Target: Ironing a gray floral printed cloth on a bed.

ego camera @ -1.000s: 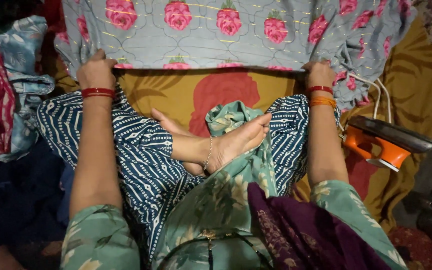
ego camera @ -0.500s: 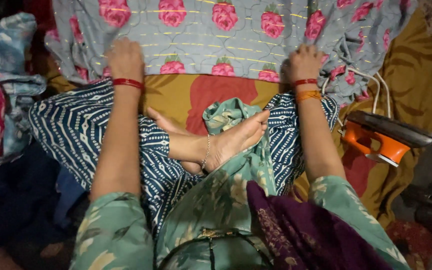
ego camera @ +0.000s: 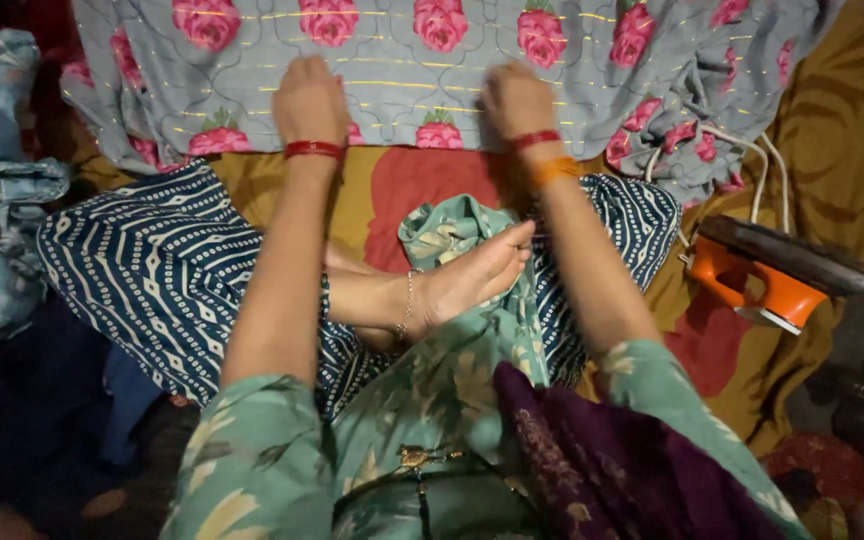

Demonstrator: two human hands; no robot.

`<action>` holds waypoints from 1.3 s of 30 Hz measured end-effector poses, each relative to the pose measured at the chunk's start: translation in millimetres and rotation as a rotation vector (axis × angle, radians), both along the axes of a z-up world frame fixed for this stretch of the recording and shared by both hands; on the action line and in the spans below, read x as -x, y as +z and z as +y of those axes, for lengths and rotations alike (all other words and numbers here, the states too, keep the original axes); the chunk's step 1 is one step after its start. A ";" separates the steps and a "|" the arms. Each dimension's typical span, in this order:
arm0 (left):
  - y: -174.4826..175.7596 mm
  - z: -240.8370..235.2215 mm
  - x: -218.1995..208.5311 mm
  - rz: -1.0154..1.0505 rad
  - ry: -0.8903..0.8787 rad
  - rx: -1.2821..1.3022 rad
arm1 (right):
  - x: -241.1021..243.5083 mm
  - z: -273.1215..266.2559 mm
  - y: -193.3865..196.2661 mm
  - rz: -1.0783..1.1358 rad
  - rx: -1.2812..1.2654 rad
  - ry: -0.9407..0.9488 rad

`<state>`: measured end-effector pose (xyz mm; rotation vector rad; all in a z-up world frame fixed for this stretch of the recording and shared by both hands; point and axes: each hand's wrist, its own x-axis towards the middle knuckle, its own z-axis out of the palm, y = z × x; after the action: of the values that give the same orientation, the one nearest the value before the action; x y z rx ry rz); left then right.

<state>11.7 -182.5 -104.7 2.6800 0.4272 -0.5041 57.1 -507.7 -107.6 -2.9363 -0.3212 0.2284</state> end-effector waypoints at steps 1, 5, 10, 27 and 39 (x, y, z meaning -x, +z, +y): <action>-18.4 -10.6 -7.2 -0.178 -0.107 0.021 | -3.8 26.2 -7.6 -0.134 -0.147 0.084; -58.0 -63.6 -16.8 -0.468 -0.270 -0.042 | -2.4 124.6 -31.6 -0.149 -0.430 0.179; -30.9 -57.9 9.2 -0.283 -0.215 -0.040 | 15.4 139.6 -14.6 -0.012 -0.218 0.151; -7.6 10.3 14.3 -0.226 -0.074 -0.133 | -7.5 44.0 -1.2 0.058 0.071 -0.269; -5.5 40.4 47.0 -0.204 -0.121 -0.105 | 25.6 -32.0 -11.7 0.042 0.081 -0.487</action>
<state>-35.4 -142.1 -110.2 2.8345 0.2395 -0.2434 31.5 -539.7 -119.3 -2.9674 0.4163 0.2344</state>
